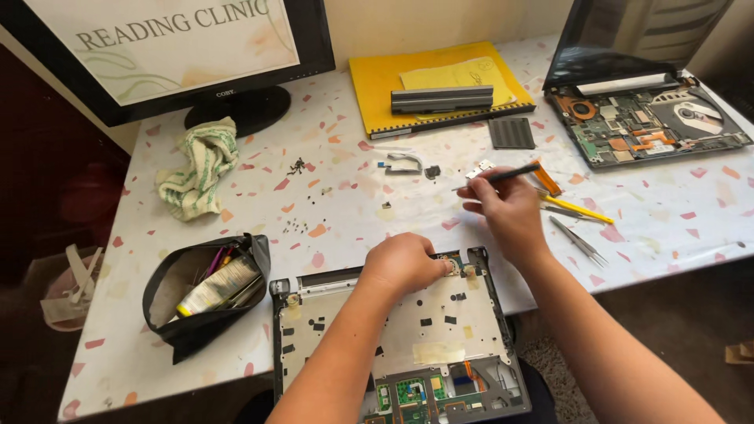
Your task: The person removes and handles various internal electronic components from a laptop chassis by hand and using a screwdriver.
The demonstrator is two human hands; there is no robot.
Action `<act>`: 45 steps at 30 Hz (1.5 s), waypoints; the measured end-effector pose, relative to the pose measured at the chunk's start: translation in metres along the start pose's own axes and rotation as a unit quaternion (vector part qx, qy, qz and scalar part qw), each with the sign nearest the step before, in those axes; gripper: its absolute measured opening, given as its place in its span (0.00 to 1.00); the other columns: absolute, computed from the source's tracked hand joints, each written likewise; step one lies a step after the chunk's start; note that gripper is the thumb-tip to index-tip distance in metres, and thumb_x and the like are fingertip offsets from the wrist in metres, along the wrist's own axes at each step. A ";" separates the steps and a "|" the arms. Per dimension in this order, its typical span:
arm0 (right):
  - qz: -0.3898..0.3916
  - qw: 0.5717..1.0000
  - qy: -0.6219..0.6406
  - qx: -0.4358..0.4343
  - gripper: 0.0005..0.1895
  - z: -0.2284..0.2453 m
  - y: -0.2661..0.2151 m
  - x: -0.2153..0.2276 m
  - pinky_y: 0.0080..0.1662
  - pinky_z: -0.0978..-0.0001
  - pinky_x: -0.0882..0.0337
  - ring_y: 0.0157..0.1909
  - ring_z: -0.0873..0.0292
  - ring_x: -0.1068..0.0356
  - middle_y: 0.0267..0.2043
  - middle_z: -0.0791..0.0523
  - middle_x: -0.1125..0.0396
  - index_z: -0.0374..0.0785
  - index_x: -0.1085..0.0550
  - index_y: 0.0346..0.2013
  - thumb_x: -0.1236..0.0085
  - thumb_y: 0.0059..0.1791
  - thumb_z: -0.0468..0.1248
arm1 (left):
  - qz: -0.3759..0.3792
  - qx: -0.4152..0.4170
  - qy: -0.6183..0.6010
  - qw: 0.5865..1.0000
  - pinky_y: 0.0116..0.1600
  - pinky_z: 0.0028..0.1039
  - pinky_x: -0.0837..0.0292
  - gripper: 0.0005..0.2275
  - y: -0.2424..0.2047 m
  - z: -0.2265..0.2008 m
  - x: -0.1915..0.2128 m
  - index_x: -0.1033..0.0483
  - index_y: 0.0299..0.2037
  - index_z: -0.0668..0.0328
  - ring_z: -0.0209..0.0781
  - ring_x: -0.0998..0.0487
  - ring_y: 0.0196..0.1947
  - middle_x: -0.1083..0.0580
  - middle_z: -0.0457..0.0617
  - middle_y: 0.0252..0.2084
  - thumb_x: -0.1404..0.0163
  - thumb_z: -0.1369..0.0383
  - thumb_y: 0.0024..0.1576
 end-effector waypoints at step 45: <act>0.178 0.917 -0.322 -0.155 0.08 -0.015 0.021 -0.009 0.12 0.72 0.33 0.14 0.59 0.35 0.14 0.49 0.35 0.30 0.19 0.33 0.31 0.41 0.28 | -0.005 -0.004 -0.002 1.000 0.64 0.50 0.34 0.17 -0.003 0.000 0.002 0.16 0.49 0.46 0.58 0.23 0.58 0.19 0.50 0.46 0.49 0.52 0.55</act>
Point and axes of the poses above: each hand's wrist, its own y-axis towards the middle knuckle, its own x-axis out of the back of the hand, z = x × y, the point moved 9 cm from there along y, towards the middle knuckle
